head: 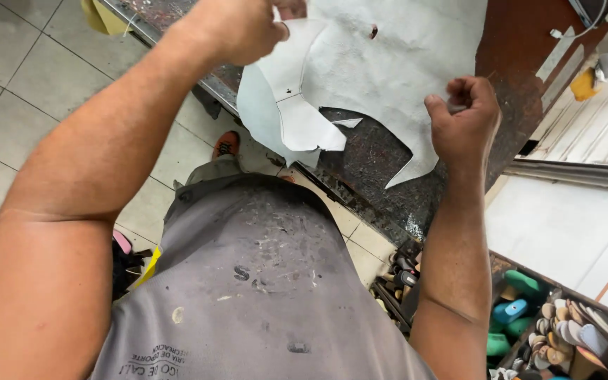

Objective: Cutting shoe components from a leather sheet using a hand knife and a template

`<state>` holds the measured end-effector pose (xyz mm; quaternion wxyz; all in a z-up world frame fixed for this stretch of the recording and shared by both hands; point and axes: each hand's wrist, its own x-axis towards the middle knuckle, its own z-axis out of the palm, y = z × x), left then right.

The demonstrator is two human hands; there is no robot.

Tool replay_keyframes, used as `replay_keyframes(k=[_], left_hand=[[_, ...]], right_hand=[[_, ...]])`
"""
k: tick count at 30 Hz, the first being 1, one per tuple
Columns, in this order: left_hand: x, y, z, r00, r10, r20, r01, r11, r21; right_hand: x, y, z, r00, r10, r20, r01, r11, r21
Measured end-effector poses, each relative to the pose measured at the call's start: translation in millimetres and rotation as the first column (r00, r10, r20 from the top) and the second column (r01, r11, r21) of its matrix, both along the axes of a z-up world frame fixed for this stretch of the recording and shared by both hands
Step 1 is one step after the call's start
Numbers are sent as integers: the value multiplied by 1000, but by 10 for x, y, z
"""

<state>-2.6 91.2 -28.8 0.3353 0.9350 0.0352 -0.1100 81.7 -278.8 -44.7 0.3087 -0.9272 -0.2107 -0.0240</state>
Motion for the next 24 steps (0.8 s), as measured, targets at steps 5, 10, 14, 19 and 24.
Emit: replay_keyframes(k=[5,10,14,19,24], left_hand=[[268,-55,-631,912,-208,353,123,961,248],[395,-120,-520,889,-160,429,100,982,160],[562,-150,-760,901,-179,396,127,980,154],[878,-364,-640,797,-170,579,101,983,150],[1334,-612,-784,835,-177,521,92,979,183]], right_hand=[[437,327,-145,984,-161,77,173,964,-202],[984,402,-386,939,-336,74,344,926,-155],[1135,365,-264,957,-287,-33,287,958,0],[1625,75,-353,946,-286,152,291,957,-7],[1612,82,32,836,-211,506,333,928,-164]])
